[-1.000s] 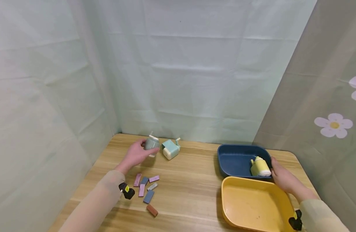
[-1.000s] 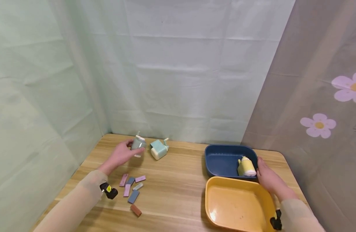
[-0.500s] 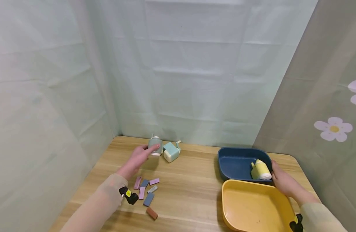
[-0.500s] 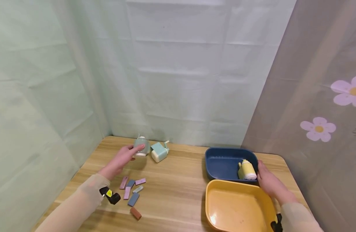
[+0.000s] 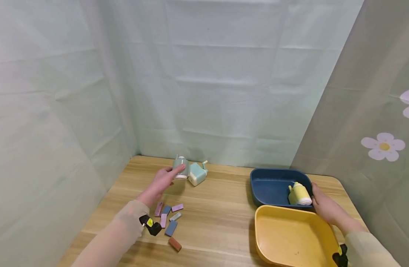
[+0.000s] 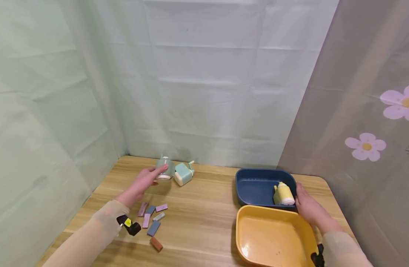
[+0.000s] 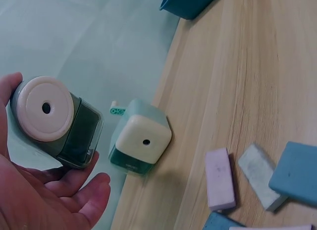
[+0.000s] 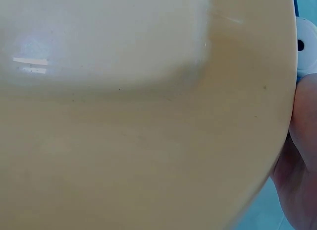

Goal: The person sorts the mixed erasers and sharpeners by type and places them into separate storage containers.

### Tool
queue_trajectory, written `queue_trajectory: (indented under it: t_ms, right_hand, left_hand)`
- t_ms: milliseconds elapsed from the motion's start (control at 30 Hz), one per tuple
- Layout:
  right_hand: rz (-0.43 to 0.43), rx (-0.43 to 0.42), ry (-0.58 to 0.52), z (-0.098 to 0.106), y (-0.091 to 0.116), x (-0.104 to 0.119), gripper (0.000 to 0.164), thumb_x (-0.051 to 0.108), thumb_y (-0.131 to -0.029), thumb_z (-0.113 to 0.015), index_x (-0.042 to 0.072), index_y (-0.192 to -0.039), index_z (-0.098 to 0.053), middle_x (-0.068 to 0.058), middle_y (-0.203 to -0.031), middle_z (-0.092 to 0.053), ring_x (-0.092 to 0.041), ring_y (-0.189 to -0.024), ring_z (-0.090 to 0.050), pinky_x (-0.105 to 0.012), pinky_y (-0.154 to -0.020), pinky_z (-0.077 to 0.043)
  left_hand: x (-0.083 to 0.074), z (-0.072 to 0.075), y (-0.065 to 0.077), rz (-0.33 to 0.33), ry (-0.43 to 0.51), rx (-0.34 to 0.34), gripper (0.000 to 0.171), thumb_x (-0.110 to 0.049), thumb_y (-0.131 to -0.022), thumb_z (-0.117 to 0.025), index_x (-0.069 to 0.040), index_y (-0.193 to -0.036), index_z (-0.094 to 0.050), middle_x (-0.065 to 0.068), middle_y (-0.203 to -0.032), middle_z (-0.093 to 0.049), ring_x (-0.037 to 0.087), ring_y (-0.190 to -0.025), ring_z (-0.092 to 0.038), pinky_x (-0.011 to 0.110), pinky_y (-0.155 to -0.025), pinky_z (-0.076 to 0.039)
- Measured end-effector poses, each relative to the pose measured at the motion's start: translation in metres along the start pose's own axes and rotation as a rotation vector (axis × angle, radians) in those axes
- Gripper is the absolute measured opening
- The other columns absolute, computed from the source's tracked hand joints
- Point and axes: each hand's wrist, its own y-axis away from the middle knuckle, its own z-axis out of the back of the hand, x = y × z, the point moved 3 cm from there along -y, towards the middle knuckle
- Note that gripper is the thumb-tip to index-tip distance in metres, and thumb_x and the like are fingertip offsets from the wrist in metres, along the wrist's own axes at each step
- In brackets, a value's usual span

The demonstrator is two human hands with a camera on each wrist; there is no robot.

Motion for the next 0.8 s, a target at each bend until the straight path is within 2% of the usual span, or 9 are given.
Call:
queue_trajectory:
  t_ms: [167,300,533,800]
  right_hand:
    - [0.007,-0.001,-0.002,0.001,-0.001,0.000,0.062,0.014,-0.115,-0.035,-0.026,-0.156,-0.009,-0.052,-0.159,-0.014,-0.069,-0.145,-0.021,-0.078,-0.116,-0.022]
    - [0.010,-0.003,0.003,0.002,-0.001,0.001,0.062,0.013,-0.115,-0.035,-0.026,-0.156,-0.010,-0.052,-0.159,-0.014,-0.069,-0.145,-0.022,-0.077,-0.116,-0.023]
    - [0.007,-0.003,0.007,0.002,0.000,0.001,0.062,0.013,-0.115,-0.036,-0.026,-0.156,-0.011,-0.051,-0.159,-0.015,-0.069,-0.145,-0.022,-0.078,-0.116,-0.023]
    - [0.014,-0.009,0.004,-0.001,-0.001,-0.002,0.061,0.014,-0.116,-0.035,-0.027,-0.155,-0.012,-0.052,-0.159,-0.015,-0.069,-0.145,-0.022,-0.077,-0.116,-0.023]
  left_hand:
    - [-0.002,-0.007,0.001,0.015,0.030,0.006,0.121,-0.078,-0.089,-0.068,0.009,-0.163,-0.029,0.028,-0.167,-0.035,0.046,-0.139,-0.051,0.058,-0.117,-0.040]
    - [-0.005,-0.013,0.002,0.018,0.047,0.012,0.122,-0.078,-0.089,-0.068,0.010,-0.163,-0.029,0.028,-0.166,-0.037,0.048,-0.137,-0.052,0.058,-0.117,-0.040]
    - [-0.007,-0.027,0.003,0.013,0.096,0.014,0.106,-0.074,-0.091,-0.069,0.009,-0.153,-0.046,0.023,-0.142,-0.058,0.046,-0.126,-0.056,0.056,-0.110,-0.045]
    - [-0.008,-0.035,0.003,0.014,0.165,0.033,0.094,-0.074,-0.091,-0.068,0.007,-0.138,-0.060,0.017,-0.128,-0.067,0.042,-0.123,-0.057,0.058,-0.110,-0.046]
